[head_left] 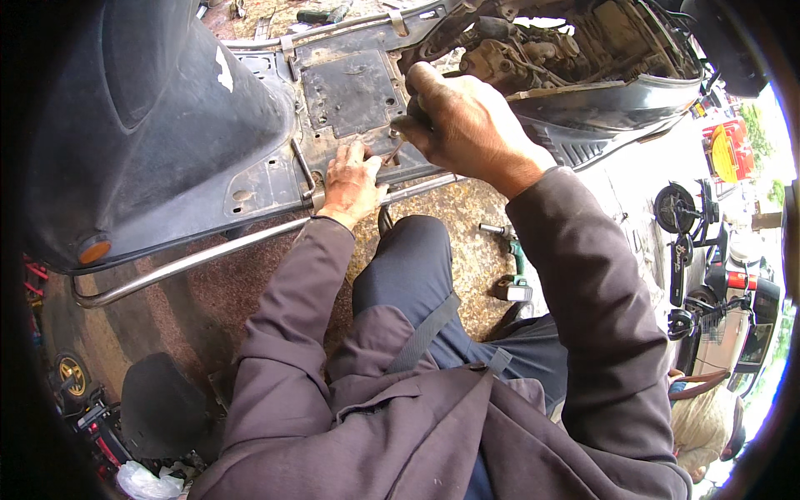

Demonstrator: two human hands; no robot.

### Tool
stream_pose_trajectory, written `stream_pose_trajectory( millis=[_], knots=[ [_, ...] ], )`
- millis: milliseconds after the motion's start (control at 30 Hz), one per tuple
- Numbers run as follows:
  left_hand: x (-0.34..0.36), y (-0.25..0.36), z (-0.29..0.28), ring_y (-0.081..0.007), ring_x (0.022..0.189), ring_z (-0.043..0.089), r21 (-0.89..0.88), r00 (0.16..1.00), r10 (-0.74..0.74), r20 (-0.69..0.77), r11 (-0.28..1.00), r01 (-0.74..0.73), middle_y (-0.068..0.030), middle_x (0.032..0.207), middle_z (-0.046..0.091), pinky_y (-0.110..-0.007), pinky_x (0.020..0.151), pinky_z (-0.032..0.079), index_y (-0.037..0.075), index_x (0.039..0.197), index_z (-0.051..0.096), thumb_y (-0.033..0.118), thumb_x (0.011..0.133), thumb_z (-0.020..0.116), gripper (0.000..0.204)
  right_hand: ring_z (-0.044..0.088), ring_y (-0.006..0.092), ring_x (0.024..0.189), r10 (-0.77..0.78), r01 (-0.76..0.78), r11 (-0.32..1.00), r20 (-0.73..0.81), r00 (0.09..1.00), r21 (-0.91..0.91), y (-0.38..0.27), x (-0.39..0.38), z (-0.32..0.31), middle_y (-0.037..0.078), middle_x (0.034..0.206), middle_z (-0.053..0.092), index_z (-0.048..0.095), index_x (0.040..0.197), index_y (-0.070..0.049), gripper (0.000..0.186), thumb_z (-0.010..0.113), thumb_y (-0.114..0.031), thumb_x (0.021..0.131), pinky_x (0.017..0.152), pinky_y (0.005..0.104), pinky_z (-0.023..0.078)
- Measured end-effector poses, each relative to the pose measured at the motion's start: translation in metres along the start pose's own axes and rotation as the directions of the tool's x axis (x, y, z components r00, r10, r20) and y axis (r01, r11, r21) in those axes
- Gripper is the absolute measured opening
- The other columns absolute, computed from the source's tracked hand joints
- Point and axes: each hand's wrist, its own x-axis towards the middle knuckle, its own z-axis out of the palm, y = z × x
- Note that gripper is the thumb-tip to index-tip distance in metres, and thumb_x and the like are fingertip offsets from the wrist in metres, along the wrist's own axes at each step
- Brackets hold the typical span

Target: The person removes a metal cover from a motorcycle, uses a cordless impact driver to remove bolts, and then wipes the area with a cloth. The person then reattaches the cover and secures it with bolts.

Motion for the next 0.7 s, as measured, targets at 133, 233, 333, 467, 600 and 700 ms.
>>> stream_pose_trajectory(
  millis=[133, 233, 333, 467, 600, 700],
  knots=[
    [-0.004, -0.005, 0.007, -0.0341, 0.116, 0.048, -0.006, 0.999, -0.021, 0.042, 1.000, 0.021, -0.0142, 0.116, 0.055, -0.044, 0.098, 0.042, 0.008, 0.104, 0.069, 0.024, 0.065, 0.082, 0.044, 0.064, 0.0377, 0.073, -0.054, 0.054, 0.999, -0.054, 0.997, 0.002, -0.001, -0.006, 0.005, 0.018, 0.075, 0.064, 0.053, 0.097, -0.002, 0.035, 0.075, -0.020, 0.077, 0.062, 0.0446, 0.050],
    [0.004, -0.007, 0.015, -0.0398, 0.122, 0.045, 0.065, 0.998, 0.056, -0.024, 0.996, -0.054, -0.0220, 0.129, 0.050, -0.050, 0.100, 0.040, 0.009, 0.106, 0.068, 0.026, 0.063, 0.083, 0.049, 0.064, 0.0394, 0.075, 0.094, -0.096, 0.995, -0.072, 0.993, -0.020, 0.003, -0.009, 0.002, 0.020, 0.077, 0.064, 0.052, 0.095, -0.004, 0.031, 0.072, -0.016, 0.075, 0.065, 0.0478, 0.051],
    [0.006, -0.007, 0.017, -0.0421, 0.124, 0.043, -0.101, 1.000, -0.012, 0.011, 0.995, 0.013, -0.0252, 0.132, 0.048, -0.050, 0.106, 0.035, 0.004, 0.115, 0.065, 0.026, 0.066, 0.082, 0.057, 0.062, 0.0422, 0.078, 0.015, -0.015, 0.999, 0.010, 1.000, 0.038, 0.002, -0.007, -0.007, 0.021, 0.090, 0.060, 0.049, 0.107, -0.001, 0.040, 0.067, -0.011, 0.072, 0.066, 0.0485, 0.051],
    [0.003, -0.004, 0.013, -0.0453, 0.133, 0.034, 0.132, 0.975, -0.079, 0.210, 0.990, 0.052, -0.0318, 0.139, 0.041, -0.047, 0.114, 0.026, -0.002, 0.132, 0.052, 0.031, 0.069, 0.080, 0.077, 0.063, 0.0422, 0.078, 0.157, -0.153, 0.984, -0.037, 0.987, 0.087, -0.017, -0.011, -0.013, 0.025, 0.083, 0.061, 0.055, 0.106, 0.002, 0.031, 0.057, -0.011, 0.078, 0.067, 0.0486, 0.051],
    [0.002, -0.008, 0.014, -0.0455, 0.130, 0.036, 0.044, 0.987, -0.047, 0.151, 0.998, 0.041, -0.0300, 0.136, 0.044, -0.048, 0.111, 0.029, -0.005, 0.129, 0.051, 0.022, 0.065, 0.081, 0.075, 0.063, 0.0414, 0.081, 0.246, -0.256, 0.959, 0.091, 0.965, 0.122, -0.019, -0.010, -0.008, 0.026, 0.083, 0.061, 0.056, 0.103, 0.005, 0.031, 0.059, -0.013, 0.078, 0.070, 0.0475, 0.051],
    [0.002, -0.004, 0.014, -0.0455, 0.130, 0.037, -0.003, 0.993, -0.045, 0.112, 0.999, 0.046, -0.0308, 0.135, 0.044, -0.049, 0.111, 0.029, -0.007, 0.122, 0.056, 0.020, 0.063, 0.082, 0.070, 0.062, 0.0427, 0.082, 0.122, -0.115, 0.988, -0.061, 0.991, 0.106, -0.018, -0.010, -0.004, 0.029, 0.094, 0.056, 0.053, 0.105, 0.005, 0.033, 0.059, -0.011, 0.078, 0.070, 0.0466, 0.051]
  ],
)
